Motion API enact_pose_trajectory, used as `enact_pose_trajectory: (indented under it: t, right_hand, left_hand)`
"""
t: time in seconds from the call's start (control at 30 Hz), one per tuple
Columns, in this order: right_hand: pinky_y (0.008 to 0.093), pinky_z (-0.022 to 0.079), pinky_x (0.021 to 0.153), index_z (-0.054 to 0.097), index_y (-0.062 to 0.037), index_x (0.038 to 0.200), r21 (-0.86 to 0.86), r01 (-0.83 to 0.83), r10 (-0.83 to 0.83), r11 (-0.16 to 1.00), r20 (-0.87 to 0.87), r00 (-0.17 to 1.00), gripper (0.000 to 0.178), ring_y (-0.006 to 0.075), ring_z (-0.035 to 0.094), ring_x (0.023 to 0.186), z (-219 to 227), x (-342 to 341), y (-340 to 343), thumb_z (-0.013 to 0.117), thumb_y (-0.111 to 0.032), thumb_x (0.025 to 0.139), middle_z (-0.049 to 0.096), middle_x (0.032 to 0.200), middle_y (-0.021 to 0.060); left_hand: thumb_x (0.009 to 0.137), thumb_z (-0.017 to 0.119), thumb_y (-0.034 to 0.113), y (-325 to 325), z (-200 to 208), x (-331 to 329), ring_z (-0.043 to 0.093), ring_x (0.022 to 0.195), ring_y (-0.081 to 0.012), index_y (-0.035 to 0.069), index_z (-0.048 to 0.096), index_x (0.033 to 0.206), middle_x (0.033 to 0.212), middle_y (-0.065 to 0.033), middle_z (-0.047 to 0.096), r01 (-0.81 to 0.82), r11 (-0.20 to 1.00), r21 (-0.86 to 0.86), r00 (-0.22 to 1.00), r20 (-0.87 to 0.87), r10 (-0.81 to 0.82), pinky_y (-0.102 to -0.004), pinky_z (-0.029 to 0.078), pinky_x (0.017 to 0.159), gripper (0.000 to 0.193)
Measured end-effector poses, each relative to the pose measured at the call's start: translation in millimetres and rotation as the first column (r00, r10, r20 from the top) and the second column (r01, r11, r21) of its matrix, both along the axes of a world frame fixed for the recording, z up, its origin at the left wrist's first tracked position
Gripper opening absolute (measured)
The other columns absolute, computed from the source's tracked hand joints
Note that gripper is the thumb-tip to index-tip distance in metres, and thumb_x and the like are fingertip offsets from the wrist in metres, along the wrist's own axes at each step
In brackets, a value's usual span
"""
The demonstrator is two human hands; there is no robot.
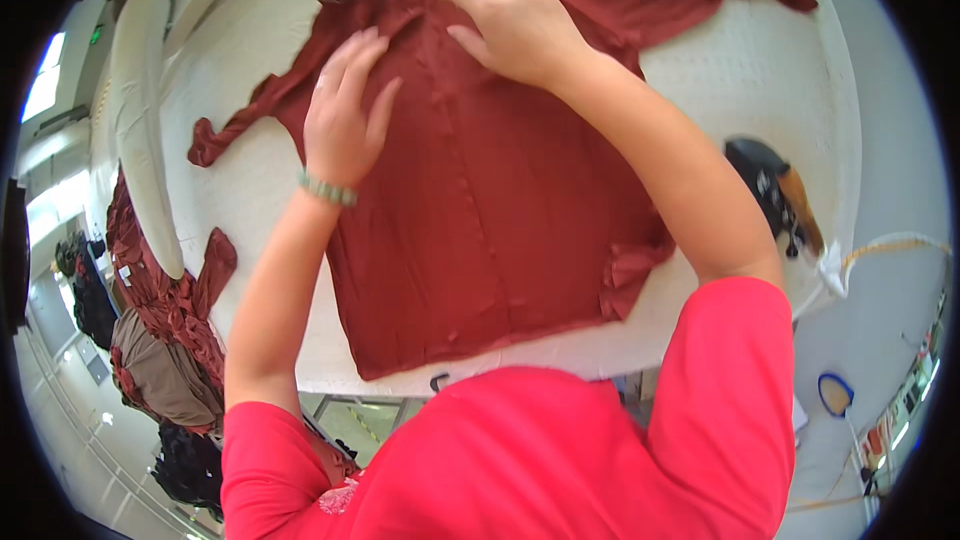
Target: Ironing a red garment on an ironing table in a sewing factory.
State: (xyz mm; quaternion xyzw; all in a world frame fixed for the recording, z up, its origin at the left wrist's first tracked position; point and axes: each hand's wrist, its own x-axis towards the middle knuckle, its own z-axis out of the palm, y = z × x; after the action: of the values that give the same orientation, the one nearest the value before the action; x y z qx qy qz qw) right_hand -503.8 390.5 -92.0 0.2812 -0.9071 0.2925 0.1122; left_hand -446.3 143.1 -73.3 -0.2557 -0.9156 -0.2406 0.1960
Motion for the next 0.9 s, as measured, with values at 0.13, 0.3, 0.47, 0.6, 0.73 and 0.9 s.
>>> enact_pose_trajectory:
  t: [0.13,0.3,0.47,0.6,0.73,0.9]
  right_hand:
    - [0.0398,0.055,0.081,0.068,-0.0110,0.117,0.041,-0.062,0.054,0.997,0.169,0.984,0.030,0.0306,0.067,0.098,26,136,56,0.076,-0.017,0.088,0.068,0.105,0.0084]
    - [0.0400,0.055,0.075,0.070,-0.0100,0.101,0.185,0.079,-0.136,0.980,0.319,0.938,0.018,0.0300,0.066,0.087,44,296,117,0.077,-0.016,0.086,0.066,0.099,0.0086]
    - [0.0396,0.056,0.074,0.071,-0.0092,0.100,0.445,0.111,-0.360,0.888,0.525,0.771,0.015,0.0293,0.068,0.083,46,393,159,0.075,-0.017,0.087,0.066,0.098,0.0100]
    - [0.0384,0.057,0.075,0.071,-0.0092,0.105,0.349,0.483,-0.596,0.803,0.464,0.656,0.018,0.0272,0.069,0.080,30,411,178,0.073,-0.017,0.089,0.067,0.099,0.0104]
    - [0.0381,0.057,0.079,0.069,-0.0092,0.113,0.249,0.583,-0.632,0.773,0.221,0.743,0.026,0.0254,0.071,0.086,13,411,179,0.071,-0.017,0.089,0.070,0.105,0.0095]
    - [0.0384,0.058,0.080,0.065,-0.0082,0.123,0.202,0.541,-0.575,0.816,0.200,0.793,0.034,0.0262,0.071,0.088,3,394,173,0.068,-0.017,0.090,0.069,0.110,0.0101]
  left_hand:
    - [0.085,0.077,0.008,-10,19,178,0.066,0.105,-0.0334,0.005,0.072,0.117,0.113,-0.0135,0.068,-0.022,0.999,0.042,0.945,0.326,0.007,-0.0434,0.051,0.093,0.032]
    - [0.084,0.077,0.011,-10,21,348,0.066,0.101,-0.0304,0.007,0.073,0.112,0.108,-0.0108,0.068,-0.068,0.998,0.002,0.860,0.507,0.058,-0.0417,0.050,0.090,0.028]
    - [0.085,0.077,0.012,-7,20,394,0.065,0.100,-0.0294,0.007,0.074,0.108,0.108,-0.0096,0.068,-0.086,0.996,-0.004,0.878,0.473,0.077,-0.0416,0.051,0.087,0.024]
    - [0.083,0.077,0.013,8,19,383,0.066,0.100,-0.0285,0.007,0.072,0.110,0.108,-0.0096,0.068,0.019,0.998,0.065,0.950,0.311,-0.039,-0.0397,0.051,0.084,0.028]
    - [0.083,0.074,0.012,41,10,374,0.066,0.099,-0.0279,0.007,0.070,0.115,0.107,-0.0102,0.068,0.121,0.990,0.075,0.968,0.210,-0.134,-0.0398,0.052,0.081,0.033]
    - [0.082,0.067,0.011,67,-10,365,0.066,0.093,-0.0264,0.007,0.068,0.110,0.100,-0.0086,0.065,0.078,0.982,-0.170,0.994,0.093,-0.063,-0.0398,0.053,0.076,0.028]
